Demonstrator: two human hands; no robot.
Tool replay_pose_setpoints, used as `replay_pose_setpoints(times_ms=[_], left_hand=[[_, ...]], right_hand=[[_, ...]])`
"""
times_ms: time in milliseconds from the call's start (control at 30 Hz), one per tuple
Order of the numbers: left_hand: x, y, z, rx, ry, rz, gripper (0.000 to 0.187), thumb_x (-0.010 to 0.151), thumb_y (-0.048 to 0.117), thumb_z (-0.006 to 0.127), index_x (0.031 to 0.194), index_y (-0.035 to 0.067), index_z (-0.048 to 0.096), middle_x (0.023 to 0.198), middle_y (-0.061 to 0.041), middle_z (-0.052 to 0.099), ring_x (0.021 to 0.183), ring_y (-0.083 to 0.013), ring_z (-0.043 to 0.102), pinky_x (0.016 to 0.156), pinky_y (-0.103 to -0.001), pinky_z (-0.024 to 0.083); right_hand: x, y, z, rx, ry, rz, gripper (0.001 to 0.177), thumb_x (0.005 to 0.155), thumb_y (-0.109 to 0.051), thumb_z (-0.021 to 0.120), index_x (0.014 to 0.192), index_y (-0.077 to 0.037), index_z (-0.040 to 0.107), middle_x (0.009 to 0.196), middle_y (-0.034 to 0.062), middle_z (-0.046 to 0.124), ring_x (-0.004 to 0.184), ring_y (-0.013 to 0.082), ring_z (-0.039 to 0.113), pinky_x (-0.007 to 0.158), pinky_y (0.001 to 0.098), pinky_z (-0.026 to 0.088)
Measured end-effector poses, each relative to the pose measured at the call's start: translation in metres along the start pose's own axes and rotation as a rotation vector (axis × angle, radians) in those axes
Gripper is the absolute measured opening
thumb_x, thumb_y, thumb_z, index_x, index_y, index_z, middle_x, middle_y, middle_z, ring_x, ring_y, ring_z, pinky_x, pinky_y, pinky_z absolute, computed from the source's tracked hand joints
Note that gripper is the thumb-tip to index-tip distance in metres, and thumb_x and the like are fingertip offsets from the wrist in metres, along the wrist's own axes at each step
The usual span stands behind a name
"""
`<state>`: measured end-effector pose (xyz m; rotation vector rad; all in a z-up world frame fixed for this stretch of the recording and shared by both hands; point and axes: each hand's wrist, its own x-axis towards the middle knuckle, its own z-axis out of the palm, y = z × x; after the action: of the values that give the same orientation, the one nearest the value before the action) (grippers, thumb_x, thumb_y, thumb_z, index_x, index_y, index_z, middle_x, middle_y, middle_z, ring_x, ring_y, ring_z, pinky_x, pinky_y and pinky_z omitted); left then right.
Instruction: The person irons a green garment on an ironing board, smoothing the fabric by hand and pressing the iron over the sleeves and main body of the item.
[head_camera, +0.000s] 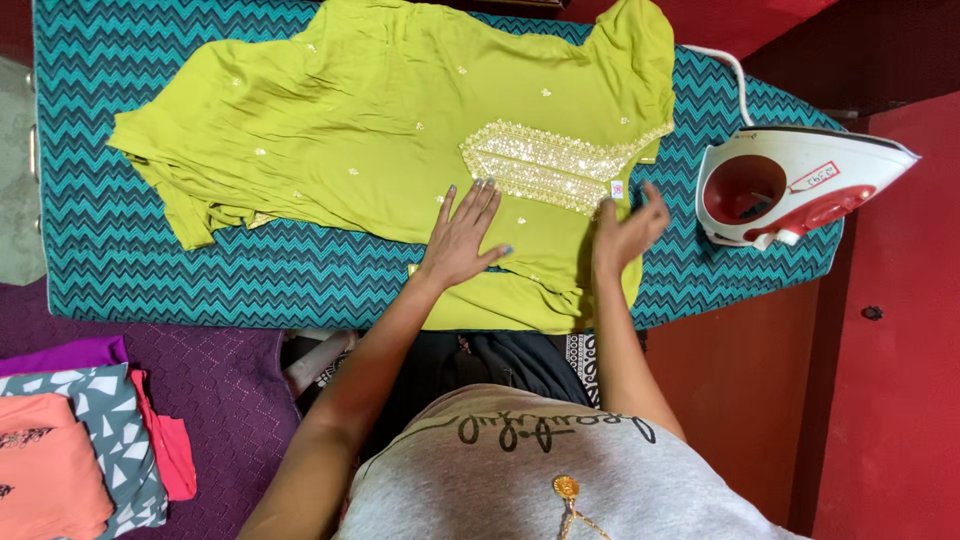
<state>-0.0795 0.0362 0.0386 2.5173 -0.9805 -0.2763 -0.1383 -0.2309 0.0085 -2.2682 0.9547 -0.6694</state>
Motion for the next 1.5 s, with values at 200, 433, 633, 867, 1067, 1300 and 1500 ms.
replay_pose_setpoints(times_ms=[200,433,633,867,1067,1300,1500], left_hand=[[-0.040,-0.017,-0.015,0.117,-0.039,0.013,0.087,0.086,0.041,0.065,0.160,0.012,0.029,0.168,-0.012,0.024,0.156,-0.0324,0.016,0.123,-0.062,0.005],[-0.044,-0.040,0.029,0.208,0.158,-0.017,0.062,0.092,0.000,0.054,0.152,0.003,0.044,0.161,-0.021,0.043,0.151,-0.0379,0.039,0.126,-0.052,0.028],[-0.003,0.021,0.056,-0.072,0.143,0.096,0.067,0.089,-0.008,0.045,0.155,-0.005,0.035,0.158,-0.028,0.039,0.147,-0.0394,0.040,0.125,-0.045,0.030],[0.071,0.139,0.057,-0.250,0.246,0.205,0.072,0.085,-0.022,0.037,0.156,-0.010,0.029,0.161,-0.029,0.035,0.150,-0.0388,0.038,0.123,-0.043,0.030],[0.106,0.172,0.080,-0.433,0.244,0.157,0.077,0.081,-0.026,0.037,0.156,-0.010,0.033,0.160,-0.032,0.036,0.151,-0.0400,0.041,0.130,-0.042,0.034],[0.069,0.103,0.093,-0.152,0.160,0.063,0.065,0.086,-0.007,0.043,0.151,-0.007,0.040,0.158,-0.024,0.042,0.149,-0.0332,0.040,0.127,-0.045,0.025],[0.030,0.048,0.067,-0.071,0.242,-0.103,0.047,0.094,0.002,0.049,0.141,-0.004,0.055,0.150,-0.020,0.053,0.146,-0.0312,0.044,0.127,-0.047,0.027]], right_hand=[[0.051,-0.057,0.052,0.023,-0.404,0.048,0.088,0.071,-0.006,0.081,0.149,-0.018,0.042,0.140,0.0249,0.035,0.115,0.0418,0.056,0.094,0.0462,0.052],[0.095,-0.045,0.056,-0.085,-0.232,-0.321,0.019,0.081,-0.001,0.078,0.099,-0.008,0.080,0.092,0.0236,0.071,0.086,0.0401,0.068,0.078,0.0476,0.053],[0.193,-0.029,0.019,-0.247,0.025,-0.392,0.016,0.074,0.000,0.082,0.089,-0.006,0.083,0.086,0.0245,0.073,0.076,0.0383,0.073,0.068,0.0475,0.056],[0.337,0.035,-0.001,-0.202,0.348,-0.378,0.013,0.092,-0.004,0.061,0.084,-0.003,0.072,0.084,0.0180,0.077,0.075,0.0345,0.077,0.063,0.0468,0.057],[0.388,0.058,0.020,-0.274,0.280,-0.216,0.015,0.099,-0.013,0.058,0.100,-0.003,0.069,0.101,0.0201,0.073,0.088,0.0373,0.073,0.076,0.0496,0.057],[0.200,-0.038,-0.004,-0.225,-0.112,-0.319,0.042,0.081,0.002,0.075,0.121,-0.003,0.065,0.112,0.0207,0.064,0.102,0.0394,0.065,0.087,0.0453,0.054],[0.024,-0.088,0.010,0.087,-0.389,-0.523,0.042,0.099,-0.004,0.056,0.141,0.001,0.056,0.147,0.0240,0.057,0.139,0.0390,0.052,0.118,0.0445,0.041]])
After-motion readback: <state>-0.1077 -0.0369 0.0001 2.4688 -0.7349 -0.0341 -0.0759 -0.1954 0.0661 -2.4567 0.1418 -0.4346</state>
